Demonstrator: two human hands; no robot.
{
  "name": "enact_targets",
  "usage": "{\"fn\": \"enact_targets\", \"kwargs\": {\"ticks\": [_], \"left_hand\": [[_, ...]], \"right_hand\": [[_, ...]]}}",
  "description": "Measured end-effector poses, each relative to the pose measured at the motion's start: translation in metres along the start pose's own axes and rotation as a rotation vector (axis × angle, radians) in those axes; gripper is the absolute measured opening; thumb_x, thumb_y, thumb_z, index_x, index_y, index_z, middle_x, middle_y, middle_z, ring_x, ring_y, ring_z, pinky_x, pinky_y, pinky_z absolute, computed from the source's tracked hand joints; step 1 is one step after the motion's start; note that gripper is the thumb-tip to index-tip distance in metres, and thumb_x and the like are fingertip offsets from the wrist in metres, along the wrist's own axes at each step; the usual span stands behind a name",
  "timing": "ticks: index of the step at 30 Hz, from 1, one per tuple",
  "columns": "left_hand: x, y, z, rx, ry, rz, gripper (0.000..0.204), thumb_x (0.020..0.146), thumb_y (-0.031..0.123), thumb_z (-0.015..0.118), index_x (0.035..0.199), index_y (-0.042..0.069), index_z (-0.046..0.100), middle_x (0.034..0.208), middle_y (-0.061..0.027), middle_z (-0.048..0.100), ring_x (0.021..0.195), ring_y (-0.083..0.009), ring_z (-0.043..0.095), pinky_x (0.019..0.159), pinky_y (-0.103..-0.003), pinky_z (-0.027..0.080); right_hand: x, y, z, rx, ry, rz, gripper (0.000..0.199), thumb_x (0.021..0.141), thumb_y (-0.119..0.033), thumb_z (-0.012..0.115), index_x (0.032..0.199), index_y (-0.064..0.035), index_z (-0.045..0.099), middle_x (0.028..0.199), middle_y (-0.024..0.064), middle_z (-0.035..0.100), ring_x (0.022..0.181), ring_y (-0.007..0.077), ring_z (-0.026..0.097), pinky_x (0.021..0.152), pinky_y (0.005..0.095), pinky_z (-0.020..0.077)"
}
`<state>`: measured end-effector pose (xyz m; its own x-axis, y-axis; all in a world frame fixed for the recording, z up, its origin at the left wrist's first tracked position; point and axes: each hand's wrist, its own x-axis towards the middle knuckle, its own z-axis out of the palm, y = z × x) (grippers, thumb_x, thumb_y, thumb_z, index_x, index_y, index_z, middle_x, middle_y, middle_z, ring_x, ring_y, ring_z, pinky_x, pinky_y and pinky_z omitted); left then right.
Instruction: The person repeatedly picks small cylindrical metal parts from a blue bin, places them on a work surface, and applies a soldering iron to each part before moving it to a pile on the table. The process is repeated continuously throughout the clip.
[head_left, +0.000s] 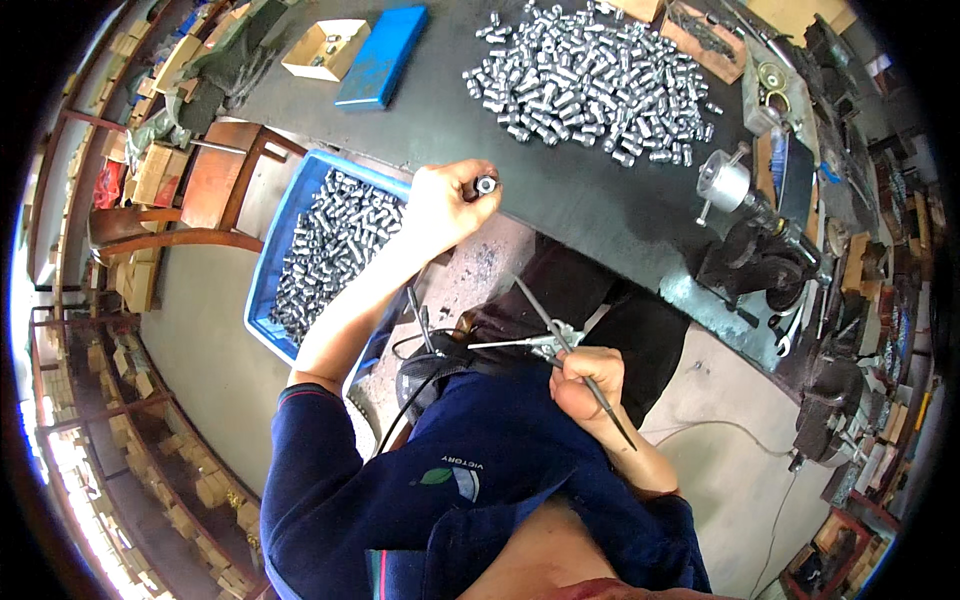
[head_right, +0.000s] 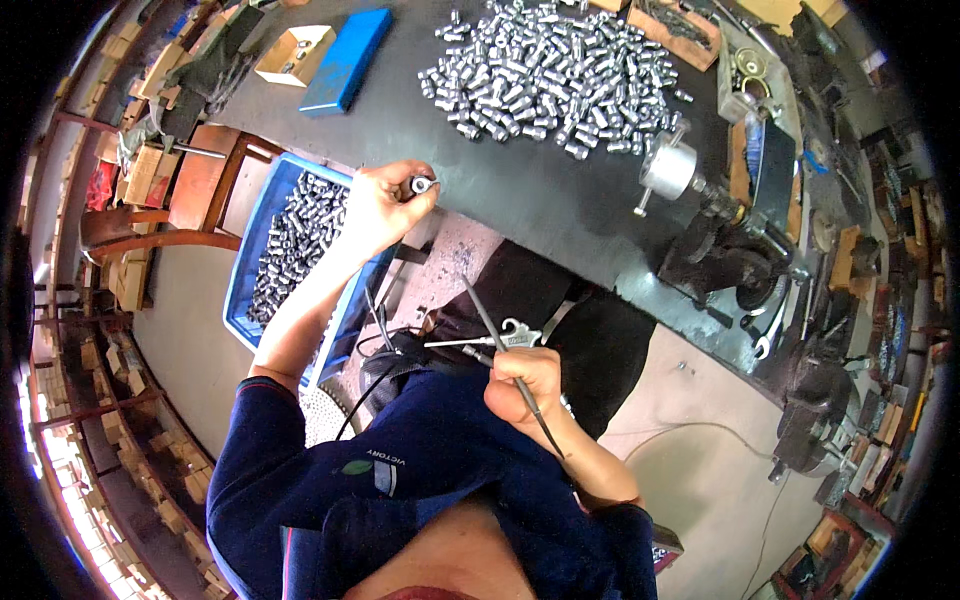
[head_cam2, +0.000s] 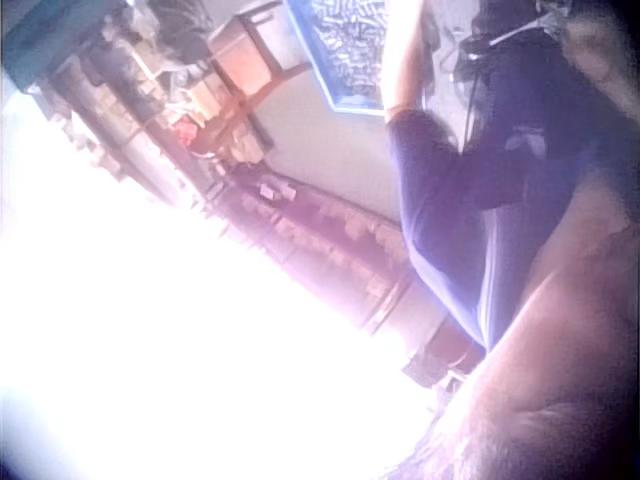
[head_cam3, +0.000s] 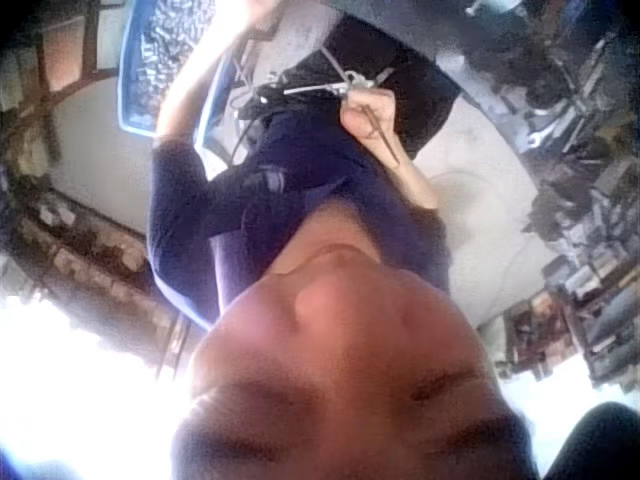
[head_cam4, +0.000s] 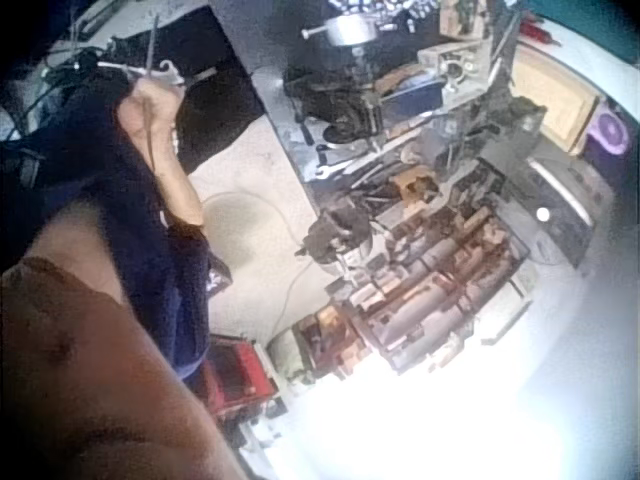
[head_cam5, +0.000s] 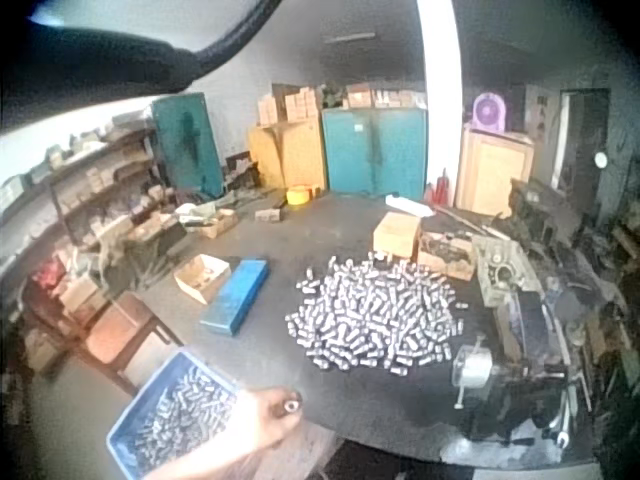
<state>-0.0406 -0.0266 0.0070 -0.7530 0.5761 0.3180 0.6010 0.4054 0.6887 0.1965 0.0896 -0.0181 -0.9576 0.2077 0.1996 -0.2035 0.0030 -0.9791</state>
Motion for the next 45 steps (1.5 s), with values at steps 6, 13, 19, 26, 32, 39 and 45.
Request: {"fn": "enact_targets", "kwargs": {"ticks": [6,13,19,26,32,39,45], "left_hand": [[0.076,-0.026,0.023,-0.420,-0.186,-0.278,0.028,0.074,0.005,0.066,0.099,-0.006,0.061,0.064,-0.0082,0.061,0.044,-0.0094,0.054,0.043,-0.023,0.043],[0.121,-0.006,0.005,-0.860,-0.059,-0.059,0.049,0.082,0.008,0.062,0.125,-0.004,0.043,0.105,-0.0184,0.061,0.074,-0.0190,0.064,0.069,-0.028,0.053],[0.043,-0.067,-0.044,-0.558,-0.009,-0.237,0.032,0.083,0.012,0.062,0.110,-0.004,0.057,0.071,-0.0091,0.066,0.064,-0.0097,0.057,0.063,-0.022,0.045],[-0.110,-0.202,-0.144,0.053,0.218,-0.549,0.040,0.071,0.012,0.061,0.107,-0.004,0.060,0.078,-0.0116,0.067,0.064,-0.0119,0.060,0.062,-0.026,0.048],[-0.200,-0.242,-0.155,0.464,0.021,-0.755,0.038,0.064,0.020,0.061,0.099,0.008,0.067,0.076,-0.0145,0.066,0.074,-0.0269,0.065,0.070,-0.036,0.051],[-0.214,-0.253,-0.132,0.853,-0.097,-0.897,0.028,0.068,0.028,0.063,0.088,0.008,0.065,0.087,-0.0156,0.064,0.084,-0.0309,0.063,0.074,-0.042,0.050],[-0.215,-0.262,-0.131,0.866,-0.113,-0.806,0.015,0.069,0.021,0.059,0.079,0.010,0.060,0.079,-0.0129,0.064,0.077,-0.0321,0.063,0.066,-0.043,0.050]], "right_hand": [[-0.011,0.012,-0.002,0.004,-0.022,0.061,0.032,0.067,0.005,0.054,0.052,-0.0044,0.028,0.047,0.0025,0.040,0.041,0.0098,0.044,0.039,0.0239,0.0352],[-0.013,0.009,-0.009,0.020,0.019,0.105,0.033,0.071,0.002,0.055,0.051,-0.0048,0.029,0.048,0.0038,0.043,0.041,0.0109,0.046,0.041,0.0232,0.0367],[-0.016,0.011,-0.008,0.025,0.030,0.069,0.028,0.069,0.001,0.053,0.050,-0.0041,0.032,0.048,0.0031,0.040,0.043,0.0108,0.044,0.041,0.0240,0.0328],[-0.009,0.009,0.005,0.222,0.033,0.117,0.040,0.076,-0.013,0.062,0.050,-0.0062,0.032,0.048,0.0055,0.043,0.040,0.0128,0.044,0.038,0.0230,0.0330],[0.000,0.007,0.009,0.152,-0.036,0.148,0.049,0.078,-0.030,0.067,0.052,-0.0063,0.033,0.050,0.0068,0.044,0.042,0.0129,0.044,0.038,0.0242,0.0358],[0.001,0.007,0.012,0.192,-0.033,0.180,0.046,0.078,-0.026,0.066,0.052,-0.0060,0.033,0.051,0.0057,0.044,0.043,0.0125,0.044,0.040,0.0242,0.0366],[-0.005,0.011,0.008,0.199,-0.001,0.207,0.042,0.077,-0.020,0.064,0.053,-0.0052,0.033,0.051,0.0045,0.044,0.043,0.0125,0.047,0.042,0.0232,0.0365]]}}
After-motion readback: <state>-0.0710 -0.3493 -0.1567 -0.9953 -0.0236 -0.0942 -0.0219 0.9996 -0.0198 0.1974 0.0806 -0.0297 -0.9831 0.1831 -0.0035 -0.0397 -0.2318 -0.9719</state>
